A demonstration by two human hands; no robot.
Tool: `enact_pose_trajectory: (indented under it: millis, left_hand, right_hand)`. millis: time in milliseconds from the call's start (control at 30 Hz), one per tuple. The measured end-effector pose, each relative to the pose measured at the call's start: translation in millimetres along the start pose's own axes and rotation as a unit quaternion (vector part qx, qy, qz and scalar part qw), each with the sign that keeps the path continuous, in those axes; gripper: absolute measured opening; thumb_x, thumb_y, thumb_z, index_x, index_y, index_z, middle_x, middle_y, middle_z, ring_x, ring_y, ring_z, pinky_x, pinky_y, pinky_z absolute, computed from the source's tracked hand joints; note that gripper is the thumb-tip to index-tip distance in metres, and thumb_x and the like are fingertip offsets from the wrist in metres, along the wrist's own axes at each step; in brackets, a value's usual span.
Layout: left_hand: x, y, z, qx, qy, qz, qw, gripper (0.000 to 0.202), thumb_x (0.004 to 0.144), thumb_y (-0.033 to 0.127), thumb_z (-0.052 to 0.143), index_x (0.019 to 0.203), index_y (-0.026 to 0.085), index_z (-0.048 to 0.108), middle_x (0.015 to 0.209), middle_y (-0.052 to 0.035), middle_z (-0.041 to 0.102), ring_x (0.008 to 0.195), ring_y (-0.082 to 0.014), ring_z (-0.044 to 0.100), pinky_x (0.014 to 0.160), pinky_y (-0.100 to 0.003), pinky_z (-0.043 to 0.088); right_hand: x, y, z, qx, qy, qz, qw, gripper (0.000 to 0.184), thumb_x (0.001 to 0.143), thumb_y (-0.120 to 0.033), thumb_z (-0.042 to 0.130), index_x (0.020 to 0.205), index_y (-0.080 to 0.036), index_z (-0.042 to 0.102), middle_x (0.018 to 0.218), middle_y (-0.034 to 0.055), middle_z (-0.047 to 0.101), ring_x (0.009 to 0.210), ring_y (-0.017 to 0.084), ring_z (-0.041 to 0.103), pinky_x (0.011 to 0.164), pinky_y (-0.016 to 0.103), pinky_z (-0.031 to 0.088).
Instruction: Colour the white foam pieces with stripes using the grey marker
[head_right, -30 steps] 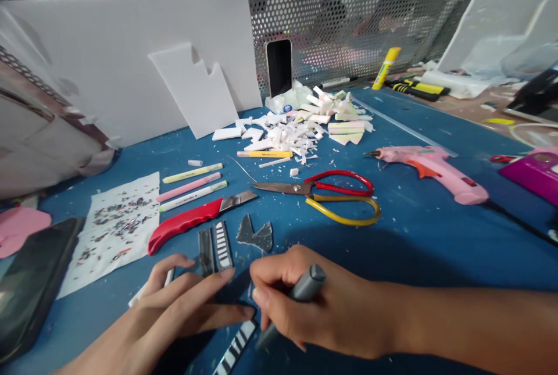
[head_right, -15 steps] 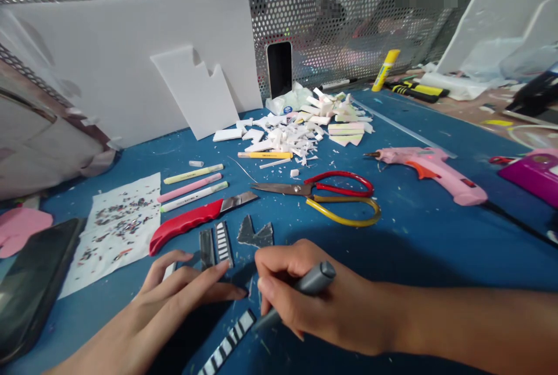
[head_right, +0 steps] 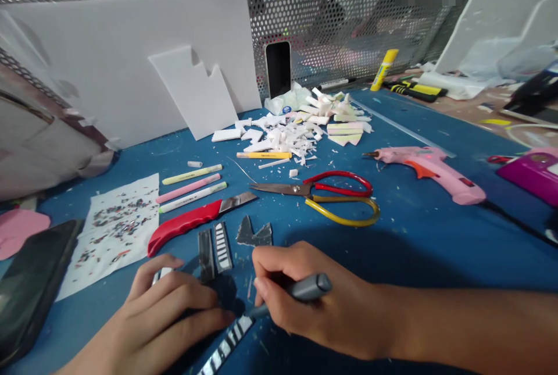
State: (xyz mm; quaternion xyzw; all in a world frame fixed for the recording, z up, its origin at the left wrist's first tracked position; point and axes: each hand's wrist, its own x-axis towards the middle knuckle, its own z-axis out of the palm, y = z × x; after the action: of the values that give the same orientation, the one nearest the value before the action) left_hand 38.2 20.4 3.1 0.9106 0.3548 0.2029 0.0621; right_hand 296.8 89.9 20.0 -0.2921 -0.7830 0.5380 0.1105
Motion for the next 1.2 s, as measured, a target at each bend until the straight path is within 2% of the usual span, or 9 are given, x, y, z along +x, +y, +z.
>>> enact_pose_trajectory:
  millis: [100, 200, 367, 433, 533, 600, 933, 1100, 1200]
  left_hand:
    - [0.2, -4.5, 2.1, 0.049, -0.003, 0.05, 0.998, 0.031, 0.104, 0.034, 0.036, 0.121, 0.027, 0.062, 0.102, 0.0038, 0.064, 0.092, -0.0105, 0.054, 0.114, -0.037, 0.01]
    - [1.9, -4.5, 5.9, 0.067, -0.007, 0.058, 0.996, 0.033, 0.104, 0.033, 0.035, 0.12, 0.028, 0.064, 0.102, 0.0023, 0.062, 0.092, -0.0115, 0.054, 0.113, -0.039, 0.01]
    - [3.1, 0.9, 16.7, 0.063, 0.071, 0.021, 0.995, 0.031, 0.104, 0.031, 0.037, 0.106, 0.03, 0.068, 0.098, 0.0046, 0.062, 0.091, -0.0104, 0.054, 0.112, -0.036, 0.018]
    - [2.5, 1.9, 20.1, 0.068, 0.079, 0.024, 0.994, 0.037, 0.105, 0.034, 0.032, 0.105, 0.031, 0.068, 0.099, 0.0048, 0.062, 0.091, -0.0102, 0.054, 0.113, -0.035, 0.018]
    - [2.0, 1.9, 22.1, 0.067, 0.095, 0.017, 0.993, 0.05, 0.103, 0.052, 0.023, 0.105, 0.031, 0.069, 0.097, 0.0043, 0.063, 0.09, -0.0105, 0.053, 0.114, -0.035, 0.019]
    - [2.4, 1.9, 22.0, 0.063, 0.091, 0.016, 0.994, 0.052, 0.101, 0.057, 0.024, 0.105, 0.03, 0.069, 0.097, 0.0042, 0.063, 0.09, -0.0104, 0.053, 0.114, -0.035, 0.019]
    - [1.8, 2.3, 23.3, 0.064, 0.109, 0.01, 0.992, 0.05, 0.103, 0.052, 0.025, 0.104, 0.031, 0.07, 0.095, 0.0048, 0.063, 0.088, -0.01, 0.053, 0.114, -0.034, 0.019]
    - [2.2, 3.5, 21.2, 0.072, 0.099, 0.017, 0.992, 0.051, 0.103, 0.05, 0.023, 0.103, 0.03, 0.07, 0.095, 0.004, 0.063, 0.088, -0.0105, 0.052, 0.114, -0.036, 0.019]
    - [2.4, 4.1, 20.3, 0.068, 0.089, 0.015, 0.994, 0.049, 0.105, 0.043, 0.022, 0.106, 0.031, 0.069, 0.096, 0.0041, 0.063, 0.089, -0.0105, 0.052, 0.114, -0.036, 0.018]
  right_hand:
    - [0.1, -0.8, -0.2, -0.02, 0.002, -0.014, 1.0, 0.028, 0.104, -0.033, 0.039, 0.083, -0.019, 0.051, 0.065, -0.0023, 0.049, 0.06, 0.013, 0.049, 0.057, 0.023, 0.042]
    - [0.5, -1.2, 0.0, -0.037, 0.005, -0.015, 0.999, 0.029, 0.104, -0.033, 0.037, 0.083, -0.019, 0.05, 0.066, -0.0016, 0.05, 0.061, 0.014, 0.05, 0.057, 0.023, 0.042]
    - [2.1, -1.3, -0.3, -0.024, 0.01, -0.024, 0.999, 0.027, 0.103, -0.03, 0.039, 0.082, -0.019, 0.049, 0.067, -0.0017, 0.05, 0.062, 0.013, 0.05, 0.058, 0.023, 0.042]
    - [2.6, -0.9, -0.5, 0.006, -0.006, -0.008, 1.0, 0.027, 0.103, -0.031, 0.041, 0.08, -0.019, 0.049, 0.066, -0.0025, 0.048, 0.059, 0.012, 0.049, 0.056, 0.023, 0.041]
    - [2.4, 0.4, -0.2, 0.059, -0.028, 0.028, 0.998, 0.031, 0.103, -0.038, 0.043, 0.079, -0.019, 0.048, 0.064, -0.0037, 0.045, 0.056, 0.011, 0.047, 0.052, 0.022, 0.038]
    - [1.8, 1.3, 0.2, 0.074, -0.02, 0.035, 0.996, 0.029, 0.102, -0.039, 0.045, 0.082, -0.019, 0.049, 0.065, -0.003, 0.049, 0.059, 0.012, 0.047, 0.055, 0.023, 0.039]
    - [1.1, 0.0, 0.0, 0.078, -0.015, 0.046, 0.996, 0.032, 0.102, -0.042, 0.048, 0.081, -0.019, 0.051, 0.063, -0.0031, 0.05, 0.058, 0.013, 0.048, 0.055, 0.023, 0.038]
    - [2.9, -0.4, -0.7, 0.074, -0.009, 0.037, 0.997, 0.033, 0.102, -0.043, 0.046, 0.081, -0.018, 0.052, 0.062, -0.0034, 0.05, 0.057, 0.012, 0.048, 0.055, 0.024, 0.038]
    - [2.4, -1.6, -1.1, 0.063, -0.014, 0.041, 0.997, 0.036, 0.104, -0.045, 0.042, 0.08, -0.018, 0.051, 0.061, -0.0034, 0.05, 0.056, 0.012, 0.047, 0.055, 0.024, 0.038]
